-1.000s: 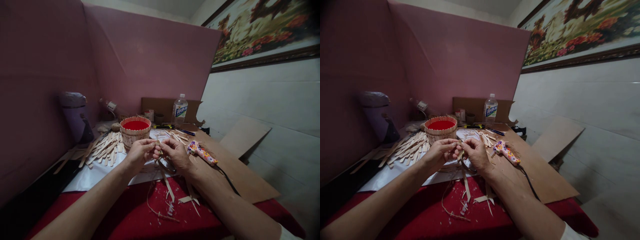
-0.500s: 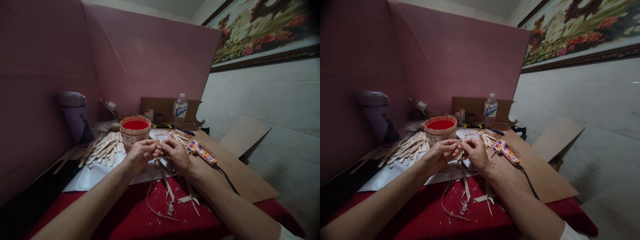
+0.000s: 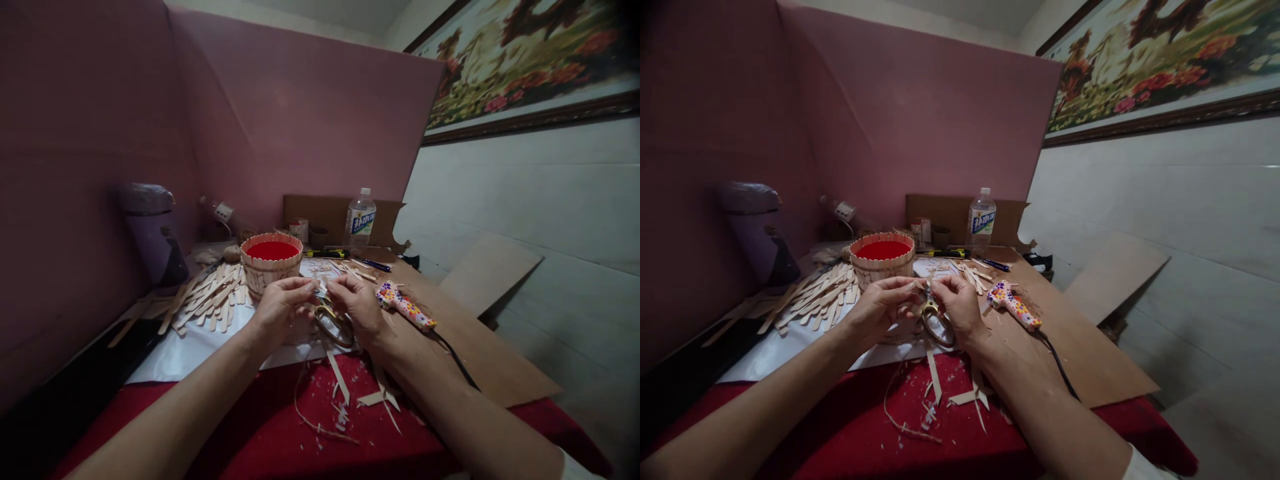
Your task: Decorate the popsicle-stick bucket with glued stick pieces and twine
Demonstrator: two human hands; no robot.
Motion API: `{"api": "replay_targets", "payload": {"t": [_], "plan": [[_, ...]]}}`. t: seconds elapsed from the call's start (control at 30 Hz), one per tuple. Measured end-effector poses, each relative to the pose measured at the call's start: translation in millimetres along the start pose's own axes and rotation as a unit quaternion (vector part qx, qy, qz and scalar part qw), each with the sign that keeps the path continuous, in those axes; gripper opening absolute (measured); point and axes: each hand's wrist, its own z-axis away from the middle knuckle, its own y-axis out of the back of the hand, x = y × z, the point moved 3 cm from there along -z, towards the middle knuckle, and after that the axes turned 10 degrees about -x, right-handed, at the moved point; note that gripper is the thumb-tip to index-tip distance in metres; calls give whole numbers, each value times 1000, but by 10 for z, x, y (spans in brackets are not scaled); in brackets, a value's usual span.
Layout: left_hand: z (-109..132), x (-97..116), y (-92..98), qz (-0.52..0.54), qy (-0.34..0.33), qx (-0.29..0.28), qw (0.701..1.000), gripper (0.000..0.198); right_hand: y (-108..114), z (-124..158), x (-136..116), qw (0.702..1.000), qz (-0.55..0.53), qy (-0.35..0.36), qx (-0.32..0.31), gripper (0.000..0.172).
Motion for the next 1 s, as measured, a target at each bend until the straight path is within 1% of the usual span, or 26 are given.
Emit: {"api": "replay_targets", "payload": {"t": [0.07, 0.1, 0.13, 0.17, 0.23, 0.3, 0.33, 0.4, 0.43, 0.5, 0.57, 0.63, 0.7, 0.8, 0.87, 0.93, 1.0], "plan": [[-3, -4, -10, -5, -3, -7, 1000, 17, -30, 5, 9, 999, 34, 2, -21, 29], [-5, -5, -10, -5, -4, -5, 1000, 18, -45, 7, 10, 997, 65, 5, -32, 31], [-6, -3, -5, -3, -7, 4, 1000, 17, -56, 6, 4, 992, 121, 7, -43, 31], [-7, 2, 3, 1, -10, 19, 1000, 15, -58, 1, -6, 980, 193, 7, -50, 32], [-9, 25, 29, 16, -23, 53, 998, 11, -23, -21, -41, 940, 337, 0, -50, 33], [-15, 60, 53, 29, -43, 74, 996, 9, 55, -48, -92, 899, 436, -5, -36, 31], [-19, 77, 64, 30, -53, 79, 995, 9, 100, -57, -115, 887, 461, -7, -32, 26], [-29, 99, 84, 26, -66, 82, 994, 10, 173, -56, -141, 863, 503, -24, -44, 14], [-34, 102, 95, 22, -67, 84, 994, 10, 196, -46, -142, 850, 523, -38, -58, 12], [-43, 99, 115, 17, -64, 87, 994, 12, 211, -17, -138, 830, 547, -68, -86, 16], [-50, 92, 125, 17, -60, 83, 995, 13, 193, 1, -143, 820, 555, -90, -107, 19], [-53, 88, 125, 20, -51, 72, 996, 13, 164, -10, -160, 821, 548, -112, -120, 24], [-51, 88, 117, 25, -42, 61, 997, 12, 144, -46, -183, 830, 525, -136, -126, 27], [-44, 94, 102, 27, -35, 46, 998, 9, 148, -89, -219, 861, 464, -168, -124, 23], [-43, 97, 94, 28, -35, 34, 998, 9, 167, -69, -239, 886, 411, -179, -118, 26], [-44, 95, 90, 29, -36, 23, 999, 10, 194, -1, -258, 909, 357, -182, -113, 29], [-46, 88, 90, 28, -36, 18, 999, 12, 222, 102, -278, 928, 308, -181, -107, 29]]}}
